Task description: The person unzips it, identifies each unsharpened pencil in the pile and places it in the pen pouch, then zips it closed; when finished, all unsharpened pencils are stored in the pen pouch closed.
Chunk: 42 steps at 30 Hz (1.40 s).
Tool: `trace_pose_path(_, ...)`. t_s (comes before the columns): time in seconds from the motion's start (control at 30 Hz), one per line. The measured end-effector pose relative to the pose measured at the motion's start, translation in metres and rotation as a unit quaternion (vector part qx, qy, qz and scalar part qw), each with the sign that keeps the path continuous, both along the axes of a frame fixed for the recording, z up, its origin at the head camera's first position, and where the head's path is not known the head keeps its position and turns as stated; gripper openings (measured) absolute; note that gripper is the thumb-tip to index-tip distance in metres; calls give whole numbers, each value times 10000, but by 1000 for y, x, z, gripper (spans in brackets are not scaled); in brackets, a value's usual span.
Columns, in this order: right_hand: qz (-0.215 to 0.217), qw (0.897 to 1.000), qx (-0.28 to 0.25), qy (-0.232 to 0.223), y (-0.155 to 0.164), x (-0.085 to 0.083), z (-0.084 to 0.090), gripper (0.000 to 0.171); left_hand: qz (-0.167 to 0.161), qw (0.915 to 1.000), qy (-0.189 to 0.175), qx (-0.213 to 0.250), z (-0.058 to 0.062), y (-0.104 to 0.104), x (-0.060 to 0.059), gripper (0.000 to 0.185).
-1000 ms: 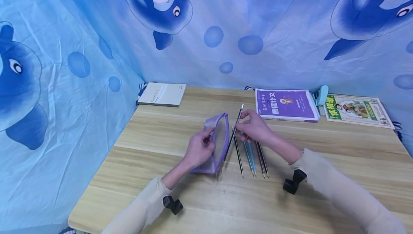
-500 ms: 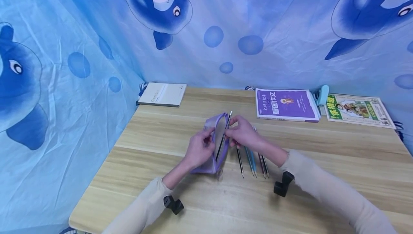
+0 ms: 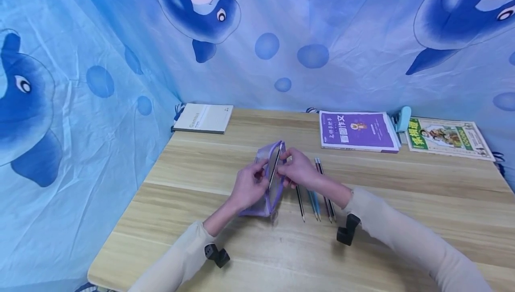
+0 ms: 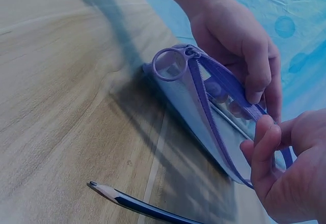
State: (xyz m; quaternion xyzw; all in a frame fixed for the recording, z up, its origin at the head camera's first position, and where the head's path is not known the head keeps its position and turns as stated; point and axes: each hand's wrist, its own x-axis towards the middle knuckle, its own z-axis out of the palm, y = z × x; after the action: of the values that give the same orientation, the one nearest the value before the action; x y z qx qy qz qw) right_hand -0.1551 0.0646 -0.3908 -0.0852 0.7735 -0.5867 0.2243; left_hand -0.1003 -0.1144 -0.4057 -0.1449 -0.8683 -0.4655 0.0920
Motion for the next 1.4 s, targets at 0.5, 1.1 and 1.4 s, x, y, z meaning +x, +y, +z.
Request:
trace_pose_path(0.5, 42, 9975, 400, 588, 20, -3, -4, 31, 41, 10000, -34, 75, -4, -3, 6, 52)
trace_pose_path(1.1, 1622, 7850, 2889, 5235, 43, -34, 1, 51, -451, 9987, -68, -227, 6, -28, 4, 45)
trace_pose_path(1.4, 1944, 7272, 2583, 6056, 34, -35, -8, 40, -692, 9971, -277, -175, 6, -43, 7, 44)
